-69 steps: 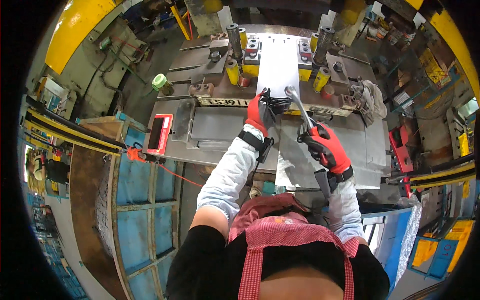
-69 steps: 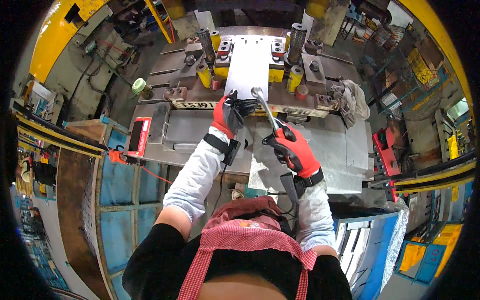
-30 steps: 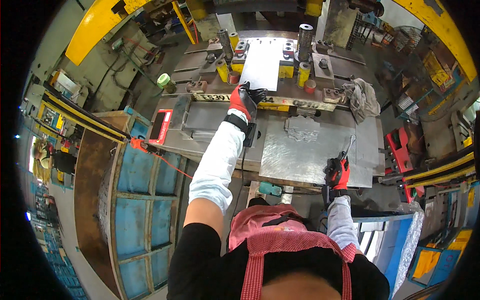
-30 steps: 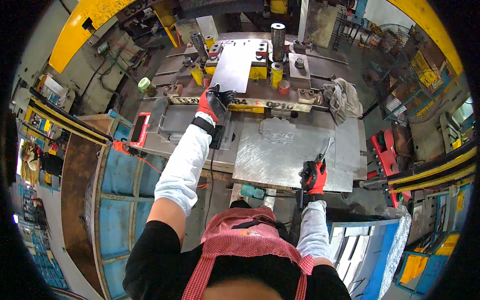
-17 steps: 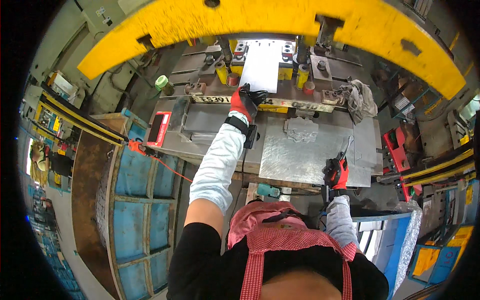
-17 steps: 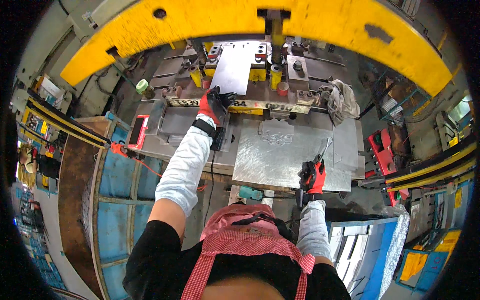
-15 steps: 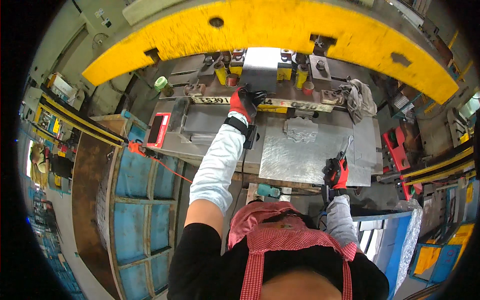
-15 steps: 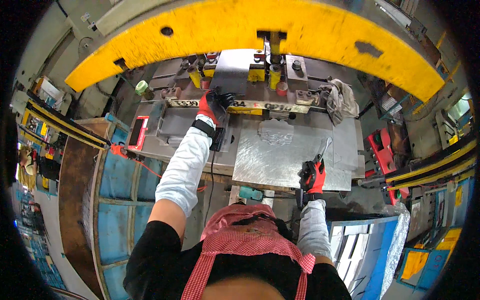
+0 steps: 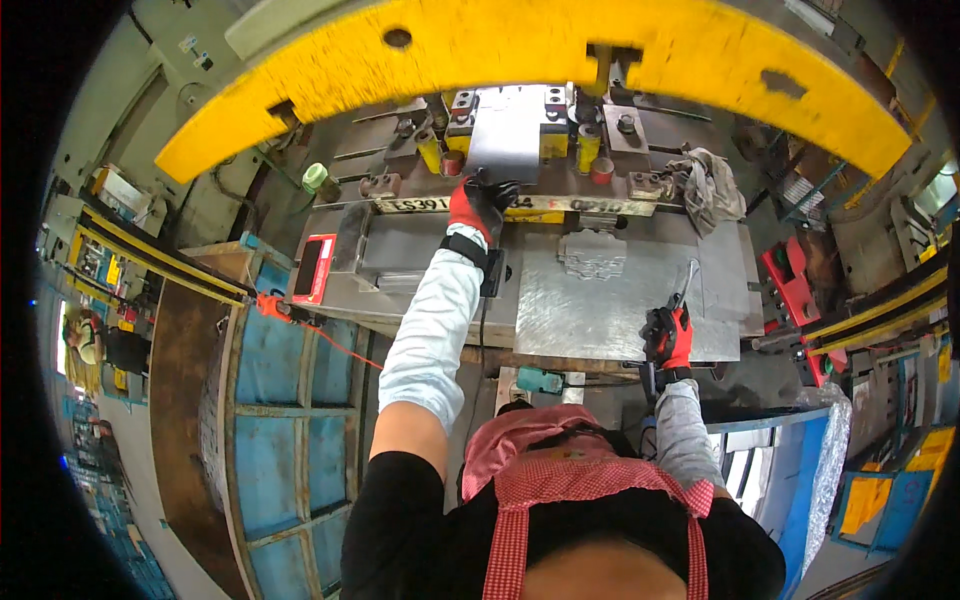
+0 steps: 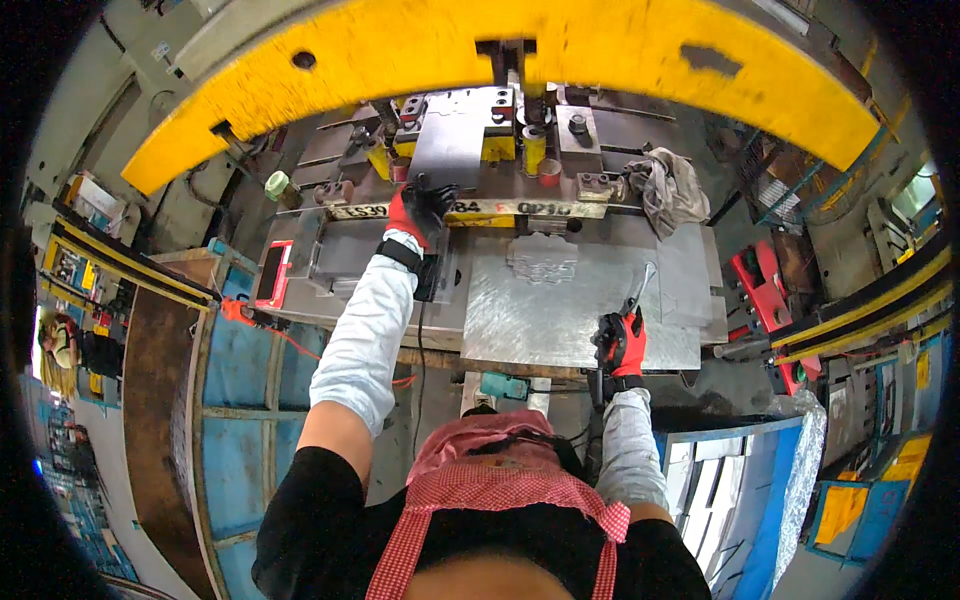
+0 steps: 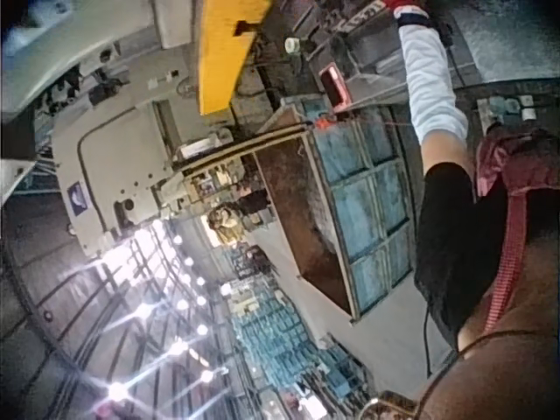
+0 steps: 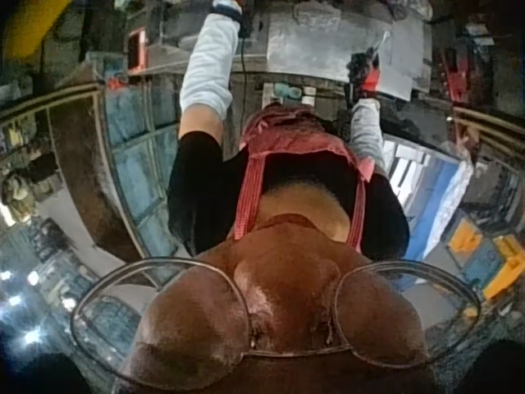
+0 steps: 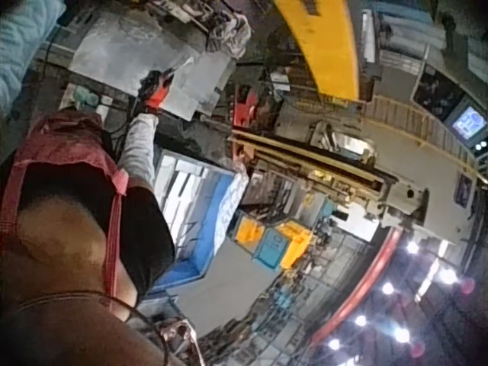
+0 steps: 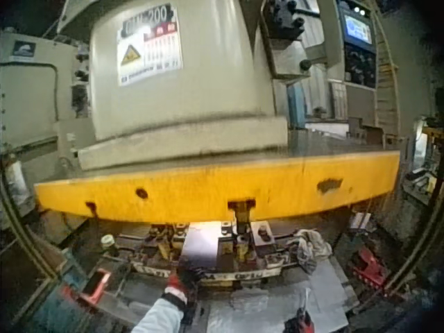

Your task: Placing metal sheets into a stamping press and using a tool to adjust or secure them.

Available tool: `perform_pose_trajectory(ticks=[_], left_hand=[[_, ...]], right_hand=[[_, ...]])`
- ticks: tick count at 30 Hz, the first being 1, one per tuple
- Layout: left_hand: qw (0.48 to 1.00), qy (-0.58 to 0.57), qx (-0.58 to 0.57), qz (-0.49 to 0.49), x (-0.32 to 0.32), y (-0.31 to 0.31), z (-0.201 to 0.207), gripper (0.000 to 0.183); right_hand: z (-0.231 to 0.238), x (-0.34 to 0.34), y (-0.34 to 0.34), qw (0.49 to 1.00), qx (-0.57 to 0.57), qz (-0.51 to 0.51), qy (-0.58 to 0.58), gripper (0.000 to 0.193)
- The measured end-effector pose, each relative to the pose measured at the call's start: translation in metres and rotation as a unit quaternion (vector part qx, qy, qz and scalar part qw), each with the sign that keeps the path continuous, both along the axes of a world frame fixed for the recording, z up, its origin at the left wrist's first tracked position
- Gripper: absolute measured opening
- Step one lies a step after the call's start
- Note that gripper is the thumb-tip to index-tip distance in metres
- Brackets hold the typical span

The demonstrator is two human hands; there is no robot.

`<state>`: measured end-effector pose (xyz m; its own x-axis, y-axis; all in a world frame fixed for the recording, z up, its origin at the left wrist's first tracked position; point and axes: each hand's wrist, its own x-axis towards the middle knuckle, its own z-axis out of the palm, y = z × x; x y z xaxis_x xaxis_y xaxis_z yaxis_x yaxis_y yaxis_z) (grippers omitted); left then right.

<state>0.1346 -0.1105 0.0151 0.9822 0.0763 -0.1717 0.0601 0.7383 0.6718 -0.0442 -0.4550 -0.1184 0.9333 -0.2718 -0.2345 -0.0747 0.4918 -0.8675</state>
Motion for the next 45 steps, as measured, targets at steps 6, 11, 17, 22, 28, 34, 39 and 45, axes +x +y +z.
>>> perform_pose_trajectory(ticks=[6,11,17,22,28,34,39,45], left_hand=[[0.999,-0.034,-0.024,0.015,0.001,0.006,-0.005,0.030],[0.996,-0.019,-0.063,-0.055,0.007,0.011,-0.006,0.032],[0.996,-0.064,-0.054,0.004,0.001,-0.001,-0.008,0.029],[0.996,-0.031,-0.056,-0.065,-0.005,0.007,-0.002,0.034],[0.985,0.036,-0.125,-0.111,0.003,0.018,-0.011,0.049],[0.980,0.044,-0.131,-0.141,0.003,0.017,-0.010,0.044],[0.986,0.020,-0.104,-0.126,-0.002,0.024,-0.023,0.046],[0.991,-0.033,-0.053,-0.117,0.026,0.020,-0.015,0.040]], right_hand=[[0.001,-0.006,0.001,0.998,-0.051,0.020,0.021,0.014],[-0.006,0.000,0.003,0.999,-0.038,-0.004,-0.019,0.015],[0.021,0.002,0.020,0.997,-0.074,0.012,-0.024,0.011],[0.113,0.070,0.091,0.974,-0.141,0.108,-0.139,0.036],[0.196,0.221,0.176,0.865,-0.205,0.305,-0.342,0.021],[0.178,0.253,0.189,0.935,-0.107,0.291,-0.175,0.014],[0.182,0.098,0.153,0.961,-0.158,0.188,-0.126,0.046],[0.103,-0.003,0.067,0.972,-0.114,0.198,0.064,0.049]])
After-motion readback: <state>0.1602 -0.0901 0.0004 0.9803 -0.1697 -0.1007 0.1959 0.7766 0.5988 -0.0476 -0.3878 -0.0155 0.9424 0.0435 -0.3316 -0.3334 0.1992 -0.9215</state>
